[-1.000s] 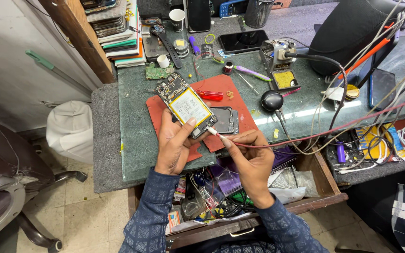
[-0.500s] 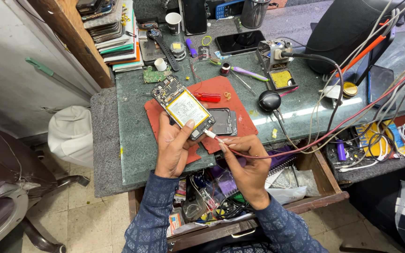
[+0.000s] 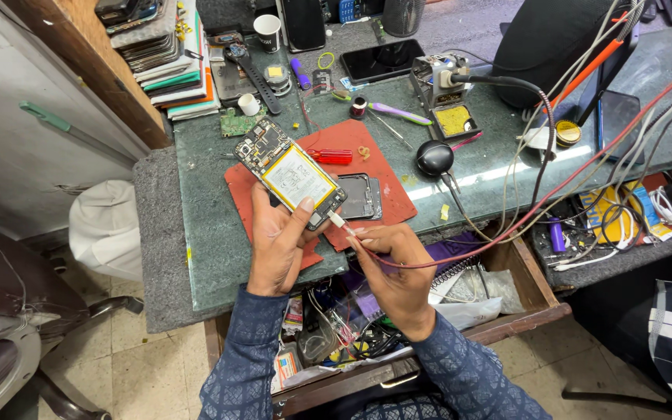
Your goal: The person reassembles a disassembled smartphone by connecting the battery, placing the back cover, and securing the device. They then use a heat gun to apply heat to the back cover while holding a small tool.
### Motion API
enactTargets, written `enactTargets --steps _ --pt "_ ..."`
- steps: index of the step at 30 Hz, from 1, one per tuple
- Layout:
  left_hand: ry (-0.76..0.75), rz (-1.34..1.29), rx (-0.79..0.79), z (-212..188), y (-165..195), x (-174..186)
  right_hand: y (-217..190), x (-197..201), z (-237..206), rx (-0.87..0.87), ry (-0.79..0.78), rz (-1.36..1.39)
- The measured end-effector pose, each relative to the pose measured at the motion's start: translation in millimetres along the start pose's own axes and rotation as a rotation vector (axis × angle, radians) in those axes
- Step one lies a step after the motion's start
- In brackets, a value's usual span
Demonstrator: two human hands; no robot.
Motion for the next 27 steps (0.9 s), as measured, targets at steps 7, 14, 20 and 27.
enactTargets --steps 7,14,20,27 --pt "-0.014 0.005 0.002 -0.3 0.5 -2.3 3.3 -2.5 -0.5 -0.047 0.006 0.024" --pt "-0.001 0.0 -0.001 -0.6 4.1 -3.9 5.7 -3.2 0.4 -0.059 -0.025 0.025" --pt "-0.006 -0.037 -0.029 0.8 6.5 -5.5 19.9 -7.4 -2.0 -0.264 -0.087 0.117" --pt "0.005 -0.059 -0.043 1.7 7.0 -2.3 28.4 -8.4 -3.3 -0.373 -0.14 0.189"
Point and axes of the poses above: each hand's wrist, its own z-axis towards the middle knuckle, its own x-axis out of the back of the hand, y = z × x, the point moved 6 cm from there along z, towards the middle knuckle, and after that the axes turned 2 degrees about -x, right-handed, at the moved point
